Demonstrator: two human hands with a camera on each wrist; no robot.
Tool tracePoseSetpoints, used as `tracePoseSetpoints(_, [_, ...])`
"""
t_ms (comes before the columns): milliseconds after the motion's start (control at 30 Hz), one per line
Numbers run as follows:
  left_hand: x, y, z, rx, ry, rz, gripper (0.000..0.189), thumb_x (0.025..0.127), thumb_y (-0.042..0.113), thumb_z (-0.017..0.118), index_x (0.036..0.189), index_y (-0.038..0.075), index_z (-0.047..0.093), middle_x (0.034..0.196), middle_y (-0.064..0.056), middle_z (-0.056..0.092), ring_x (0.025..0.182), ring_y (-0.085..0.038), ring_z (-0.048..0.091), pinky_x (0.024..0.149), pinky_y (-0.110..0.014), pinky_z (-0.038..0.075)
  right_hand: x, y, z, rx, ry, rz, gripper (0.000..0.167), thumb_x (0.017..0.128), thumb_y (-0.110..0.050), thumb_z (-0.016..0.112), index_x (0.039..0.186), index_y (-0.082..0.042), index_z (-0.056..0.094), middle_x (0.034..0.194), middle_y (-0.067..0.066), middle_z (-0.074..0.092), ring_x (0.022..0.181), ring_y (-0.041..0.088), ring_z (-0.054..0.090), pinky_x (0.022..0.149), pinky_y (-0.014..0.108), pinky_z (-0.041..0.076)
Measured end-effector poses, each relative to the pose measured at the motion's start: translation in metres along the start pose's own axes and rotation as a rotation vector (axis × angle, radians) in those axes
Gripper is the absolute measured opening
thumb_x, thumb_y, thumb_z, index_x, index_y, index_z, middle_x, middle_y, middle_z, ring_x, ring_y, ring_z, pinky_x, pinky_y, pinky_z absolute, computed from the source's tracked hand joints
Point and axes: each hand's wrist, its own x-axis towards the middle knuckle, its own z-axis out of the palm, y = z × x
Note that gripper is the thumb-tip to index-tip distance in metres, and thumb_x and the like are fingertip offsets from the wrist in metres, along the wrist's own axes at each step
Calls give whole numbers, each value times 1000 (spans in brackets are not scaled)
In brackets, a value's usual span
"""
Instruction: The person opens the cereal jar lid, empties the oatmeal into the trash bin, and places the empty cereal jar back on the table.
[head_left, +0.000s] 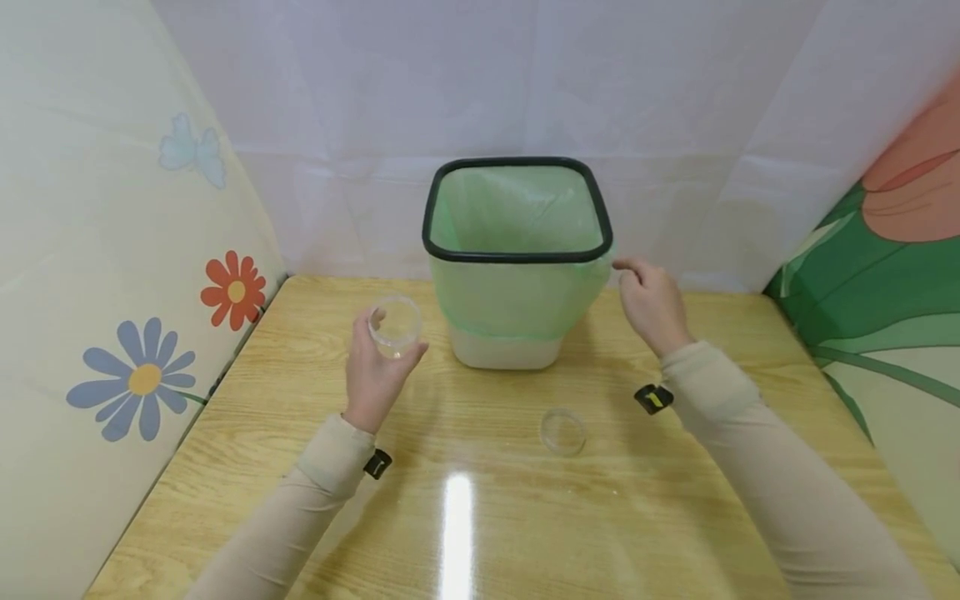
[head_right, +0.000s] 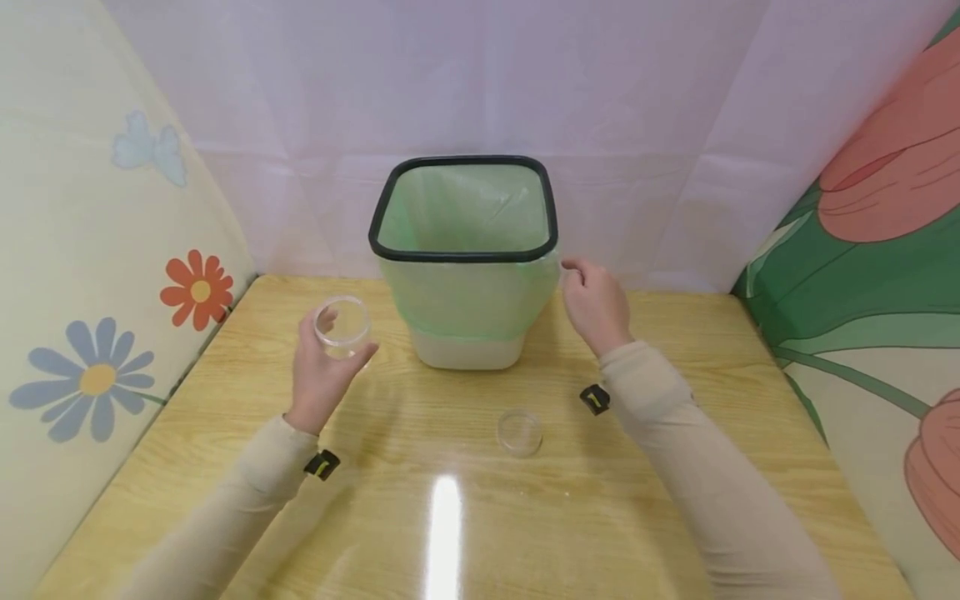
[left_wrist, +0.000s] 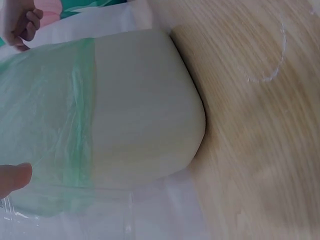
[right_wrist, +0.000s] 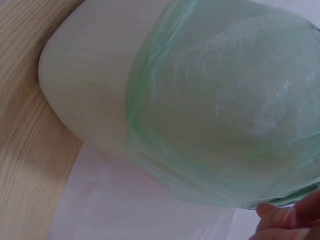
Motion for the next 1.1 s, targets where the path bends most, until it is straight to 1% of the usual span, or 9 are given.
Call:
tracePoseSetpoints(67, [-1,0,3,-16,-6,-17,76,73,11,84,134,-6,40,130,-26,49,118,-41,49,98,-53,43,0,0,-1,2,-1,0,46,96,-11,28,126,10,57,111,30,59,74,31,52,78,47,42])
tracePoseSetpoints(133, [-3,-1,5,-29,-16,-38,77,73,10,84,134,-5,40,130,-26,49,119,-40,49,100,-52,41,-1,0,-1,4,-8,6,46,96,-10,28,125,10,57,125,30,56,91,37,52,86,50,40])
tracePoseSetpoints(233, [-6,-1,8,-51,-31,-68,77,73,9,84,134,-5,40,130,-26,49,120,-40,48,102,-51,40,-2,2,-2,12,-20,17,46,95,-9,28,126,10,56,130,30,54,97,40,51,90,52,39])
tracePoseSetpoints(367, [-9,-2,11,-74,-51,-102,77,74,8,84,134,-5,39,132,-26,49,121,-40,48,103,-51,40,-4,4,-2,11,-22,22,46,96,-10,27,127,10,56,125,30,56,82,35,49,84,49,41])
tracePoseSetpoints(567, [-16,-3,13,-87,-85,-135,77,73,6,83,135,-6,38,133,-27,48,122,-42,47,104,-51,39,-5,7,-2,-11,-17,21,46,97,-12,28,127,9,57,87,23,54,52,19,38,58,38,36])
tracePoseSetpoints(667, [-19,-5,15,-77,-102,-151,78,71,6,84,134,-6,39,133,-26,49,122,-43,48,104,-51,39,-6,8,-2,-20,-9,14,46,96,-11,29,126,8,58,75,17,49,46,15,35,55,36,36])
tracePoseSetpoints(833, [-24,-7,19,-36,-116,-169,77,69,9,86,130,-6,43,132,-22,52,120,-40,50,101,-51,42,-8,10,-1,-36,6,5,45,95,-11,31,123,8,60,70,14,46,51,17,37,53,35,36])
tracePoseSetpoints(967, [-28,-11,22,-25,-119,-166,76,69,11,87,128,-6,43,130,-23,54,117,-42,52,99,-52,43,-9,12,0,-38,1,4,44,95,-10,31,123,8,60,72,16,48,47,16,37,50,34,36])
tracePoseSetpoints(1100, [-33,-14,25,-49,-132,-178,78,70,10,86,131,-8,41,130,-25,53,117,-45,51,98,-54,44,-11,13,0,-42,5,-3,44,96,-11,31,122,8,60,78,18,52,49,17,37,52,35,36])
